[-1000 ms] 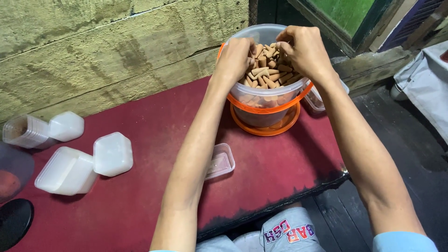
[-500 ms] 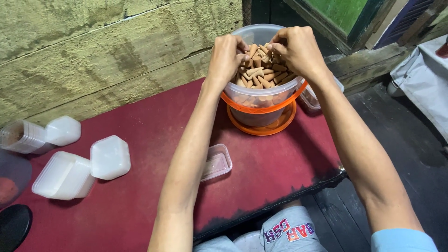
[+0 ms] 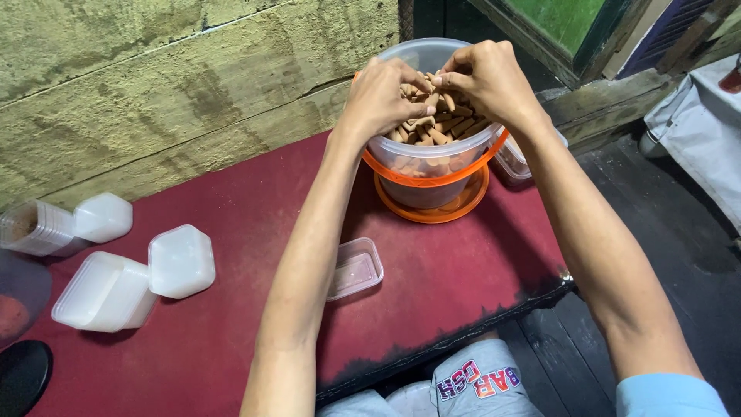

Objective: The person is manually packing incense cones by transferring them from a large storage bucket into smaller plastic retail containers.

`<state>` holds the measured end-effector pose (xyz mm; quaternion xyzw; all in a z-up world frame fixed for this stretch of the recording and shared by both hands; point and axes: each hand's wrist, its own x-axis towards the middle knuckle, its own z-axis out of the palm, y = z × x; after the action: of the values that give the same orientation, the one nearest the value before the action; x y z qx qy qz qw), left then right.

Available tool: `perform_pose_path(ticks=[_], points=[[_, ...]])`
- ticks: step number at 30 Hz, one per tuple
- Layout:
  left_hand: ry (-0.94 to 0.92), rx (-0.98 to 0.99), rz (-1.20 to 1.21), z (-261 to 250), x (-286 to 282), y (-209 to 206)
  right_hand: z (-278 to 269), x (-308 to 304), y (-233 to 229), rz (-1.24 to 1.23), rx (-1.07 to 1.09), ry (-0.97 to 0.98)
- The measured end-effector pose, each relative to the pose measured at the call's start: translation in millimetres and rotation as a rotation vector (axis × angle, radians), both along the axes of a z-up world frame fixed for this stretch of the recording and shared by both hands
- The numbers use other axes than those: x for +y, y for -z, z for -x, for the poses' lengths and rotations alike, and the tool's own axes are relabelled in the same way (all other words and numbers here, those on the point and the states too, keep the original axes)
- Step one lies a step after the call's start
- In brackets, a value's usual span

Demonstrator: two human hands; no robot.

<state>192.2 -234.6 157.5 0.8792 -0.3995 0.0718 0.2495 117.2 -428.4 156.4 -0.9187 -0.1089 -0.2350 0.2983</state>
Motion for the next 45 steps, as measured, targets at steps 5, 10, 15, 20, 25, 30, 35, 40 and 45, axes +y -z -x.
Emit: perform_pose_path(ticks=[5,10,15,20,25,30,35,40,45], points=[[0.015,0.011,-0.045,-1.8,-0.2,1.0,8.5,6.7,-8.5,-0.042,-0.001,-0.032],[-0.059,0.005,0.037,-9.4,-1.8,15.6,9.6,7.3,-10.2,-0.016,0.009,-0.074],[-0.133,-0.171,0.272,-16.9,-7.2,26.8,5.6,7.1,-8.6,0.066,0.078,-0.027],[-0.168,-0.036,0.289,-11.3,-6.4,23.1,5.2,14.0,-12.8,0.249,0.253,0.099],[-0.205,-0.041,0.250,-10.8,-4.6,21.9,-3.3,15.6,-16.1,0.567,0.459,0.112],[-0.205,-0.022,0.249,-6.4,-3.2,18.7,-1.9,4.0,-10.0,0.328,0.324,0.053],[-0.199,-0.051,0.257,-5.7,-1.2,17.4,5.1,5.4,-13.0,-0.067,0.206,0.023],[-0.197,-0.094,0.250,-6.0,1.2,15.2,5.7,2.9,-12.4,-0.150,0.148,0.012],[-0.167,0.002,0.244,-8.3,1.2,19.8,5.9,3.0,-14.3,-0.095,0.165,0.055]])
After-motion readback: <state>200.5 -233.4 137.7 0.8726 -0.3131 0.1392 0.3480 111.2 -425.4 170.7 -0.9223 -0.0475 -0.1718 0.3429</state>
